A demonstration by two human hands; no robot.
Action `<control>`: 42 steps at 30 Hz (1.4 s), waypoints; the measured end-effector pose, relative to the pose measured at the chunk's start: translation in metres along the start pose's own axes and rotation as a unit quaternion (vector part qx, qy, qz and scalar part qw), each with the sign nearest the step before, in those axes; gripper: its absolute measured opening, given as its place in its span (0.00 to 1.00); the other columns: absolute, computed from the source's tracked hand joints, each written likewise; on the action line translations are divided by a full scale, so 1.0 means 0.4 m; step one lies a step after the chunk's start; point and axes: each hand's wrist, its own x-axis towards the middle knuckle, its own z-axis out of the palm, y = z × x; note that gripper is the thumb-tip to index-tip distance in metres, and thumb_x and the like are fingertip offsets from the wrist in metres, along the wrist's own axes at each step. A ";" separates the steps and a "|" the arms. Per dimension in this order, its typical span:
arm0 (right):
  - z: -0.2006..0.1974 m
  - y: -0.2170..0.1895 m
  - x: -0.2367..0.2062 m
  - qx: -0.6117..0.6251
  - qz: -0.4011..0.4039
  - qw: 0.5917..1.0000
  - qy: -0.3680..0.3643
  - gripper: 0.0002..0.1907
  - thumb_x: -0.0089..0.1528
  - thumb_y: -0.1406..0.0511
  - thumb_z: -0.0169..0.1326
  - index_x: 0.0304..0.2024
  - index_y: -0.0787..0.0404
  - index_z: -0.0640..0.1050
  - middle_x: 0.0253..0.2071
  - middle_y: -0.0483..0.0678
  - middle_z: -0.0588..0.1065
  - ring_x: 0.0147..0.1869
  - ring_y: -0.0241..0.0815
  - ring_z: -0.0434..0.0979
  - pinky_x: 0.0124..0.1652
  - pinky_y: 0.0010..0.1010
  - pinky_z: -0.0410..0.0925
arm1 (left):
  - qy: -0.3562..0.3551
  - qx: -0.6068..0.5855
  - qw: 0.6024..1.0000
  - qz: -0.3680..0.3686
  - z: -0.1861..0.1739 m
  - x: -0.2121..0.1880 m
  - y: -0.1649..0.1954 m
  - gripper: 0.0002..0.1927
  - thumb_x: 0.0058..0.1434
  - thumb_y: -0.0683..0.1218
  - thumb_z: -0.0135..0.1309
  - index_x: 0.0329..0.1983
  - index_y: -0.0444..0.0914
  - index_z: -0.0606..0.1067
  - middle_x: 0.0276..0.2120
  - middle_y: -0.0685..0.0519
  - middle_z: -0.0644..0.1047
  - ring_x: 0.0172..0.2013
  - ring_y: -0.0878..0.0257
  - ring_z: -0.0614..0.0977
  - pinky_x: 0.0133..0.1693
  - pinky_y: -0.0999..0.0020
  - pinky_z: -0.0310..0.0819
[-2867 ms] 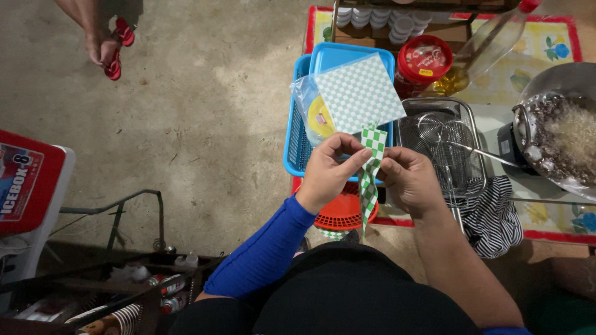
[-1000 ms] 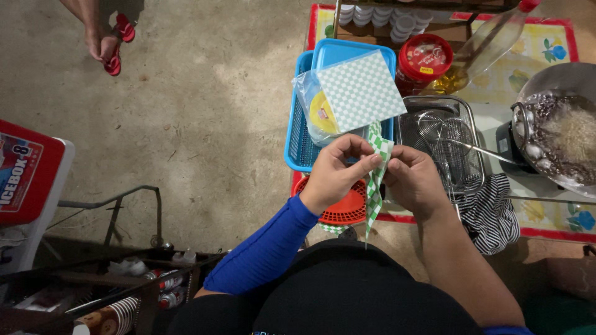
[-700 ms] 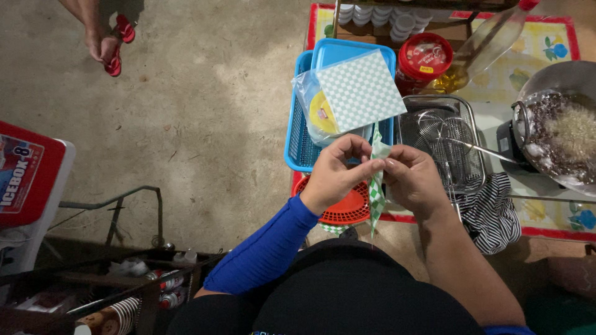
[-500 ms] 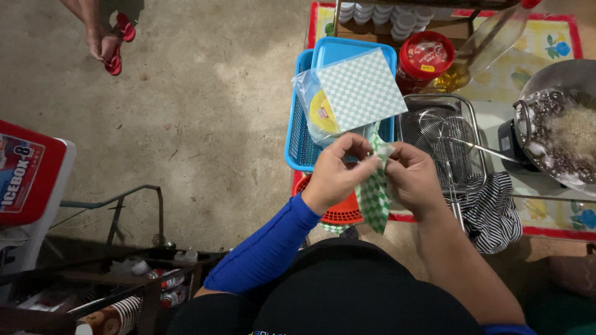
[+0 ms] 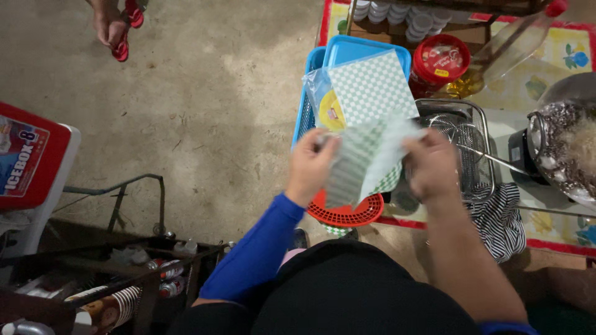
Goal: The person lines a red plastic basket with green-and-white checkered paper, then uses a metal strainer to lift fried food from a wok of hot oil and places it into the lined basket. The person repeats this process several times, handling the paper and basket repeatedly.
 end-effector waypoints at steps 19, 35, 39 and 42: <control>0.112 0.118 0.437 -0.637 -0.210 0.721 -0.173 0.14 0.62 0.60 0.60 0.45 0.60 0.79 0.42 0.61 0.79 0.47 0.64 0.79 0.46 0.51 0.70 | 0.155 -0.040 0.985 -0.068 -0.278 -0.096 -0.025 0.08 0.68 0.41 0.56 0.46 0.31 0.80 0.37 0.57 0.81 0.37 0.73 0.78 0.40 0.77 0.73; -0.099 0.293 -0.017 0.037 0.493 0.843 -0.212 0.55 0.55 0.30 0.34 0.54 0.72 0.77 0.49 0.58 0.81 0.48 0.46 0.85 0.52 0.38 0.75 | -0.383 0.178 0.890 0.172 -0.198 -0.108 0.226 0.17 0.51 0.34 0.60 0.45 0.41 0.81 0.45 0.52 0.79 0.52 0.52 0.81 0.55 0.60 0.76; -0.196 0.414 -0.080 0.121 0.426 0.864 -0.241 0.52 0.59 0.32 0.42 0.52 0.76 0.78 0.50 0.61 0.81 0.48 0.47 0.84 0.51 0.37 0.74 | -0.424 0.235 0.851 0.204 -0.225 -0.129 0.193 0.16 0.46 0.37 0.62 0.40 0.41 0.83 0.44 0.53 0.78 0.55 0.50 0.77 0.57 0.56 0.71; -0.231 0.451 -0.139 -0.078 0.425 0.886 -0.171 0.33 0.67 0.51 0.55 0.52 0.79 0.73 0.39 0.62 0.68 0.40 0.59 0.64 0.42 0.50 0.55 | -0.404 0.261 0.854 0.198 -0.259 -0.164 0.145 0.14 0.47 0.37 0.62 0.38 0.43 0.83 0.45 0.53 0.77 0.53 0.51 0.77 0.55 0.58 0.72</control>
